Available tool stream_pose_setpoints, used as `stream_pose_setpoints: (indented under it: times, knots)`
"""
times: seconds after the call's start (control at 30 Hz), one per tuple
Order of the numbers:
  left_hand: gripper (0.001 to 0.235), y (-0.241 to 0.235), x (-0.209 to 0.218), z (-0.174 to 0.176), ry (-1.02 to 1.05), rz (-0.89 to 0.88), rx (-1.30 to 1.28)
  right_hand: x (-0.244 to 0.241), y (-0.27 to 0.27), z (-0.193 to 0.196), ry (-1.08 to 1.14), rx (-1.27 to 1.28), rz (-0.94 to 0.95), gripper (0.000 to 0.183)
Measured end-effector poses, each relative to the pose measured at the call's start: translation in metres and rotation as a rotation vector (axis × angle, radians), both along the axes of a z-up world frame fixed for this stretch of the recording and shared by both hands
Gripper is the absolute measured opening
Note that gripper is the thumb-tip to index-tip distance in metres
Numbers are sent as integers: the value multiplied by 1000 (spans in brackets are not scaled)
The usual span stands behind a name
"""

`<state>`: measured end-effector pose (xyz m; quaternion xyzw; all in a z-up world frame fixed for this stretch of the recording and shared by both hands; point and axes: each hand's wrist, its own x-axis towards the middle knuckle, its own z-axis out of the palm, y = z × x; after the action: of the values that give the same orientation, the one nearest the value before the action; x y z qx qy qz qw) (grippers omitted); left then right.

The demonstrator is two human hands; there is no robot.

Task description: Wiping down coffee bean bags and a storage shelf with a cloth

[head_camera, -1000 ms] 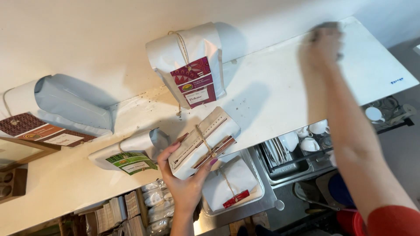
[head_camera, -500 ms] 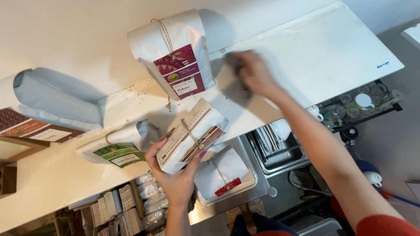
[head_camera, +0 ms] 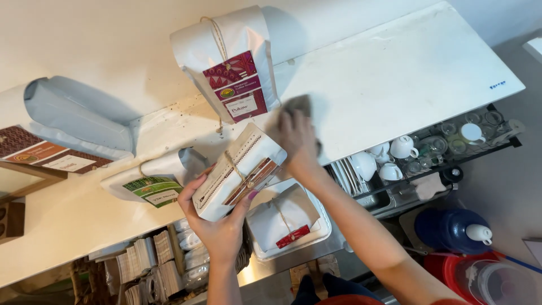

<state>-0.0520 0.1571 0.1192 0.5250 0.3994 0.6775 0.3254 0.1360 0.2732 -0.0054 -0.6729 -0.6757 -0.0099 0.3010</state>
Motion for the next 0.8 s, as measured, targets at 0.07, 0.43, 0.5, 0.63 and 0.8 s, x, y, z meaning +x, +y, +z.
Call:
stream_pose_setpoints:
  times: [0.07,0.43,0.5,0.63,0.8]
  knots:
    - [78,-3,1,-1,4,3,-9,12,9,18,223,142,162,61]
    - [77,10,1,-7,48,-9,58,243,65,-46,-197,251,-289,23]
    - [77,9,11,-8,8,-19,4,170,76,-67,-139,219,-25,33]
    - [80,13,21,-14,45,-18,37,137,39,32,-155,23,83,42]
    - [81,11,24,-17,1,-62,-10,339,70,52,-170,-281,-607,59]
